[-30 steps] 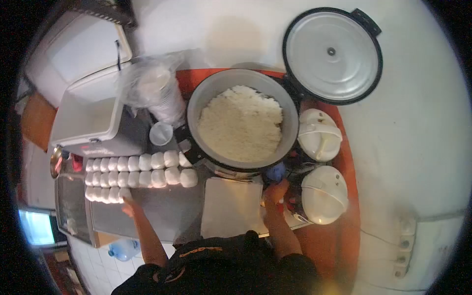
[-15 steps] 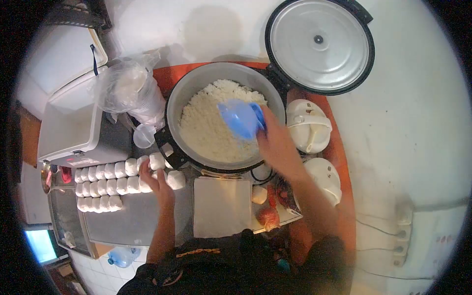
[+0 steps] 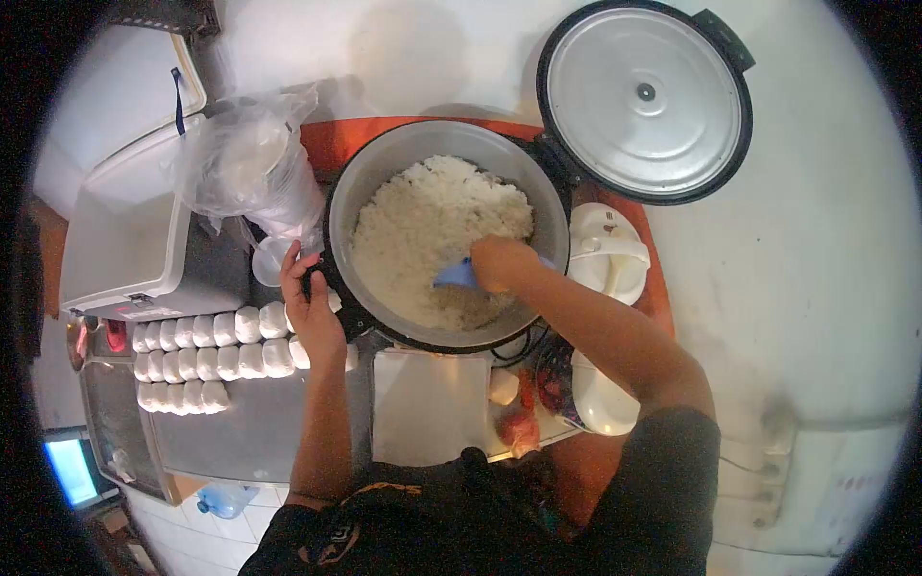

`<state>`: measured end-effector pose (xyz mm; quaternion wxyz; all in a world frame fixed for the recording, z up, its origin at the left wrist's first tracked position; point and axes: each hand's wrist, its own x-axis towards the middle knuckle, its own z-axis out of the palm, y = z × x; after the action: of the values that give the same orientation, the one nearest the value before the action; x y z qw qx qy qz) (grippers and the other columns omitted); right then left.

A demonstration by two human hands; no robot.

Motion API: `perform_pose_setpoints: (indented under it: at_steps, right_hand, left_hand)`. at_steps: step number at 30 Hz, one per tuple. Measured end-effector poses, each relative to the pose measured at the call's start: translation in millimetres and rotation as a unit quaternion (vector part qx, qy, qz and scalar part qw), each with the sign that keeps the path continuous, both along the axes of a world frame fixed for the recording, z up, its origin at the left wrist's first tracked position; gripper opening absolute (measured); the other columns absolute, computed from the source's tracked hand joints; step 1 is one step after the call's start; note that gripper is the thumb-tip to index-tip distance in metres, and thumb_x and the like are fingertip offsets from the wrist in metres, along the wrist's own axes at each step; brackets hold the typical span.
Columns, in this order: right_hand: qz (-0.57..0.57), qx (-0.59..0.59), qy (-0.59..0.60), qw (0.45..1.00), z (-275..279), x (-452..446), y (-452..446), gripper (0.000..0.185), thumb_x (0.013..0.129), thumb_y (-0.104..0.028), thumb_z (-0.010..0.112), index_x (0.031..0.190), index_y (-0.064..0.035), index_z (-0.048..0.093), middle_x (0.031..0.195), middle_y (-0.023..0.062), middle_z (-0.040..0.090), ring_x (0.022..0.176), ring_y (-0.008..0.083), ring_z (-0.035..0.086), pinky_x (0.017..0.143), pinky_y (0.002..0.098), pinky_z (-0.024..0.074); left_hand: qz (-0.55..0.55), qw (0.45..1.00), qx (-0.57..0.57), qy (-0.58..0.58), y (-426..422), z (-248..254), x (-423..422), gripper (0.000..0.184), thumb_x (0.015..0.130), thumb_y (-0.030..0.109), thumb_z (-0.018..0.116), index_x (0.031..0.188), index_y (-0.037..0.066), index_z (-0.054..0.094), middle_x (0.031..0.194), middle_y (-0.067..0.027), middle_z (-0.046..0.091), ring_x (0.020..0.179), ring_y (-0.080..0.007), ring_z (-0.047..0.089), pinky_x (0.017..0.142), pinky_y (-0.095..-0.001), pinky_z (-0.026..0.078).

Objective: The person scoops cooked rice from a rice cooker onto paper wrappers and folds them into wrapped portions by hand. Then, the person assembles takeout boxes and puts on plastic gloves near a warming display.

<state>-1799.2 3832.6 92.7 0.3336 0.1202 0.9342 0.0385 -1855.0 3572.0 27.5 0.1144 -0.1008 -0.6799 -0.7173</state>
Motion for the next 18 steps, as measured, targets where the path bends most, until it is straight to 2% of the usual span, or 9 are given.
perform_pose_setpoints:
  at_steps: [3,6,9,12,14,15,17,18]
  right_hand:
    - [0.056,-0.096,-0.002,0.994,-14,13,5,0.045,0.075,-0.004,0.065,0.12,-0.0027,0.067,0.106,0.0227,0.069,0.097,0.0371,0.069,0.078,0.0459,0.0569]
    - [0.05,-0.189,-0.014,0.981,-11,12,4,0.054,0.074,-0.001,0.062,0.128,-0.0036,0.063,0.099,0.0205,0.071,0.084,0.0314,0.071,0.07,0.042,0.0569]
    - [-0.138,-0.276,-0.064,0.949,6,5,-10,0.055,0.072,0.001,0.06,0.127,-0.0028,0.062,0.088,0.0166,0.07,0.069,0.0245,0.067,0.059,0.037,0.0536]
    - [-0.223,-0.383,-0.093,0.891,-3,-5,-17,0.054,0.073,0.001,0.056,0.126,-0.0023,0.062,0.078,0.0125,0.067,0.059,0.0178,0.06,0.051,0.0326,0.0485]
    - [-0.219,-0.39,0.002,0.895,9,-8,-19,0.039,0.076,0.002,0.054,0.112,0.0004,0.066,0.08,0.0162,0.068,0.064,0.0247,0.064,0.054,0.0375,0.0514]
    - [-0.216,-0.391,0.049,0.894,17,-10,-19,0.033,0.077,0.002,0.052,0.105,0.0018,0.068,0.082,0.0181,0.069,0.066,0.0281,0.067,0.055,0.0399,0.0529]
    - [-0.036,-0.247,0.142,0.958,-25,-22,4,0.045,0.075,-0.002,0.059,0.12,-0.0007,0.063,0.088,0.021,0.069,0.079,0.0345,0.068,0.068,0.0438,0.0532]
    - [0.056,-0.169,0.187,0.966,-41,-26,10,0.053,0.074,-0.005,0.063,0.127,-0.002,0.06,0.091,0.0224,0.069,0.085,0.0378,0.068,0.074,0.0458,0.0534]
  left_hand:
    - [0.007,1.0,0.006,-0.006,0,2,1,0.016,0.095,0.004,0.052,0.109,0.005,0.061,0.143,-0.0139,0.046,0.13,-0.0273,0.042,0.11,-0.0389,0.031]
    - [0.001,1.0,0.015,-0.001,1,1,1,0.015,0.095,0.004,0.053,0.108,0.004,0.061,0.142,-0.0143,0.046,0.129,-0.0267,0.043,0.109,-0.038,0.032]
    - [0.003,1.0,0.012,0.004,1,-1,1,0.014,0.096,0.005,0.053,0.108,0.004,0.061,0.142,-0.0142,0.046,0.129,-0.0263,0.044,0.108,-0.0378,0.033]
    - [0.001,1.0,0.015,0.01,1,-5,0,0.014,0.096,0.007,0.053,0.108,0.004,0.061,0.142,-0.0141,0.046,0.129,-0.0261,0.043,0.108,-0.0379,0.033]
    - [-0.004,1.0,0.016,0.009,1,-6,0,0.014,0.096,0.008,0.054,0.108,0.004,0.061,0.142,-0.0141,0.046,0.13,-0.0262,0.043,0.109,-0.0381,0.032]
    - [-0.006,1.0,0.013,0.006,1,-3,1,0.014,0.097,0.009,0.054,0.108,0.004,0.061,0.142,-0.0141,0.046,0.13,-0.0263,0.043,0.109,-0.0383,0.032]
    - [-0.01,1.0,0.009,0.001,0,-3,1,0.015,0.097,0.011,0.054,0.108,0.004,0.061,0.143,-0.0141,0.045,0.13,-0.0264,0.042,0.109,-0.0386,0.031]
    - [-0.012,1.0,0.007,-0.001,-1,-4,0,0.015,0.097,0.011,0.054,0.108,0.004,0.061,0.143,-0.014,0.045,0.131,-0.0264,0.042,0.109,-0.0389,0.031]
